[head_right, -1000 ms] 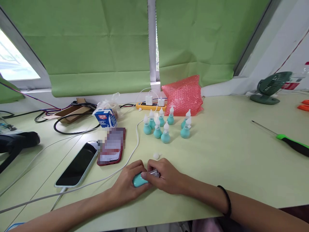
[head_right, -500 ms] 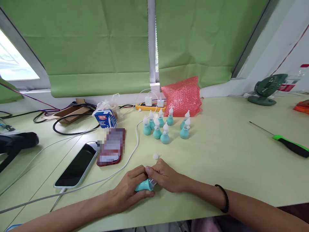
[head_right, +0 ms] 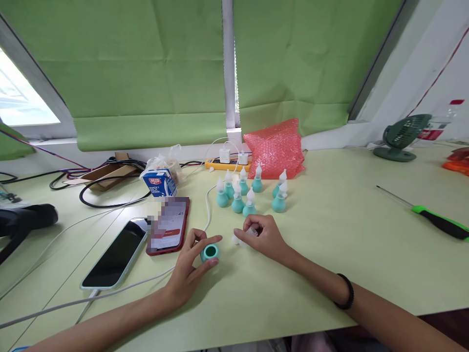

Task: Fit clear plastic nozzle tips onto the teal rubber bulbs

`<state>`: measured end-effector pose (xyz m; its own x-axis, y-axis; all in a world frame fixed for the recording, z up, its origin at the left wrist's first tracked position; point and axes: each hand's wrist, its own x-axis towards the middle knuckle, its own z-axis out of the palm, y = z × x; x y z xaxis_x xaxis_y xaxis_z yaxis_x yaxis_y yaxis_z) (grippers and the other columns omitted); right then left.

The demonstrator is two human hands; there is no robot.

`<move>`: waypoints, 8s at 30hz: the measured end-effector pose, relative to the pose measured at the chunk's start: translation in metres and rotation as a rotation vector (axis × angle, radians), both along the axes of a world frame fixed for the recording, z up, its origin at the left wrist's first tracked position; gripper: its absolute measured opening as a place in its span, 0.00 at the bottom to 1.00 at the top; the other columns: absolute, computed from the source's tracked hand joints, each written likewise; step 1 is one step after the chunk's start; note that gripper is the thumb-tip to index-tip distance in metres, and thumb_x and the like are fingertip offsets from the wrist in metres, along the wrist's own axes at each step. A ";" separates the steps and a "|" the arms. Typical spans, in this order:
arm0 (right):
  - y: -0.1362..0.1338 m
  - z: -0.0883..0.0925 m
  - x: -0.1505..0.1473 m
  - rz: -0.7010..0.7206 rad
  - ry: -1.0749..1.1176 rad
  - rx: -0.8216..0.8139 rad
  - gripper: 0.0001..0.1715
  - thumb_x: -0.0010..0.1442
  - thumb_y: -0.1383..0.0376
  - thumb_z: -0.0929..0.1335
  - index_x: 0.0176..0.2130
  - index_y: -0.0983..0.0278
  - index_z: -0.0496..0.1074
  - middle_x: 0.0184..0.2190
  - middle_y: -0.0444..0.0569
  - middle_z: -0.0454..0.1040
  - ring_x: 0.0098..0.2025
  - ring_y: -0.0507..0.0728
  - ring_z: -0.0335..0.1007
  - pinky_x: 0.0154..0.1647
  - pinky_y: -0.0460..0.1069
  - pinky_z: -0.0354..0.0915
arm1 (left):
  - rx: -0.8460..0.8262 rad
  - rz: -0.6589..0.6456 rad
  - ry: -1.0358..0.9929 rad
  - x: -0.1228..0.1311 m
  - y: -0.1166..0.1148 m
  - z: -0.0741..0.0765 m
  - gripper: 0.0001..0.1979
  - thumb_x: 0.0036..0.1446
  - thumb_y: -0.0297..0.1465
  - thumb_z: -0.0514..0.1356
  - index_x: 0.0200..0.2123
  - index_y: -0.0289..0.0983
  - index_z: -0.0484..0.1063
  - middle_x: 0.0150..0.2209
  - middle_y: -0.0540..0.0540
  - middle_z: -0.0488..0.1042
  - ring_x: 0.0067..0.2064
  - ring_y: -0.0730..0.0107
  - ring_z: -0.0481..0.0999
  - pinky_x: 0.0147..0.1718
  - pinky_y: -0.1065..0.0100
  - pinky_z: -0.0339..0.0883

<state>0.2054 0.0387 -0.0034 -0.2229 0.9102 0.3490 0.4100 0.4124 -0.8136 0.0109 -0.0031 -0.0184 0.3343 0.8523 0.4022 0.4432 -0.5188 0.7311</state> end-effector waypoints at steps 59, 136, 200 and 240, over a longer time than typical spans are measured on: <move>-0.043 -0.013 -0.013 0.431 -0.355 0.530 0.13 0.40 0.67 0.59 0.32 0.62 0.61 0.20 0.43 0.64 0.22 0.52 0.62 0.24 0.46 0.57 | -0.334 -0.227 0.017 0.004 -0.010 0.029 0.22 0.59 0.37 0.40 0.14 0.37 0.49 0.14 0.56 0.47 0.17 0.80 0.47 0.16 0.74 0.44; -0.026 0.019 -0.009 0.168 0.500 -0.468 0.14 0.49 0.57 0.65 0.26 0.67 0.64 0.15 0.42 0.65 0.15 0.49 0.58 0.15 0.45 0.57 | 0.557 -0.021 0.179 0.030 0.014 0.057 0.06 0.57 0.23 0.45 0.30 0.34 0.59 0.27 0.47 0.64 0.31 0.69 0.57 0.29 0.66 0.60; 0.009 0.013 0.020 0.015 0.078 0.150 0.11 0.55 0.58 0.57 0.34 0.63 0.59 0.29 0.45 0.62 0.31 0.53 0.59 0.30 0.47 0.57 | 0.112 0.174 0.608 0.003 0.067 0.056 0.10 0.59 0.34 0.42 0.35 0.37 0.59 0.27 0.49 0.66 0.27 0.68 0.68 0.24 0.71 0.56; -0.008 0.002 -0.035 0.111 -0.423 0.576 0.10 0.51 0.64 0.65 0.36 0.65 0.66 0.29 0.47 0.71 0.34 0.56 0.64 0.36 0.52 0.55 | 0.022 0.028 0.371 -0.017 0.055 0.015 0.23 0.48 0.18 0.46 0.49 0.34 0.58 0.33 0.45 0.72 0.30 0.71 0.72 0.33 0.69 0.65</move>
